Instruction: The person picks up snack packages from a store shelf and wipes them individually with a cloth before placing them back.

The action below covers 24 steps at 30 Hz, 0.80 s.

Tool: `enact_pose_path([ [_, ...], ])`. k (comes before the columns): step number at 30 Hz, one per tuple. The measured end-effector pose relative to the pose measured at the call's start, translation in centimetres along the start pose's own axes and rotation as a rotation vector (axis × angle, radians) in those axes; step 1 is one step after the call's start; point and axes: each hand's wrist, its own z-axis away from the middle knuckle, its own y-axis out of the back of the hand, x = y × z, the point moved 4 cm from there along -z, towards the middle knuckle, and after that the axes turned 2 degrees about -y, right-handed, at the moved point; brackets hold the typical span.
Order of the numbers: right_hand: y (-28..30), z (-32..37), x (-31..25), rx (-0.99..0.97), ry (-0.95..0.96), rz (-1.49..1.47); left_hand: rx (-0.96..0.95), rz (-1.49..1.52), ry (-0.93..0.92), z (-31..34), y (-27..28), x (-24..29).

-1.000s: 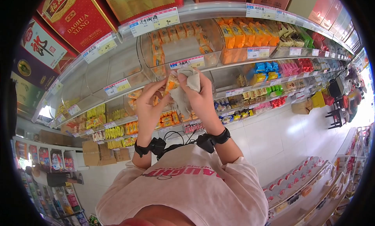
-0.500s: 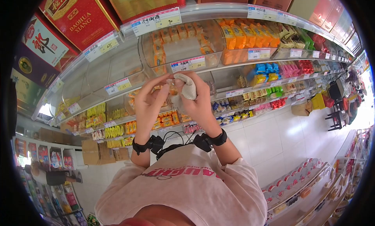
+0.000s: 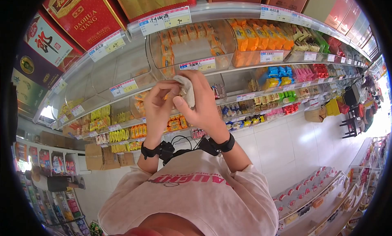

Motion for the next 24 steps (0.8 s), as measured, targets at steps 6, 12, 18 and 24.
enact_pose_path([
  [6, -1.6, 1.2, 1.5, -0.082, -0.361, -0.017, 0.079, 0.047, 0.056, -0.3, 1.8, 0.1],
  [12, -1.4, 2.1, 2.2, -0.243, -0.396, -0.055, 0.167, 0.201, 0.139, -0.6, 3.4, 0.8],
  [18, -0.2, 2.4, 3.7, -0.284, -0.279, 0.107, 0.171, 0.206, 0.187, -0.6, 3.8, -0.2],
  [24, 0.6, 3.0, 4.7, -0.333, -0.360, 0.033, 0.093, 0.207, 0.222, -0.5, 3.5, -0.5],
])
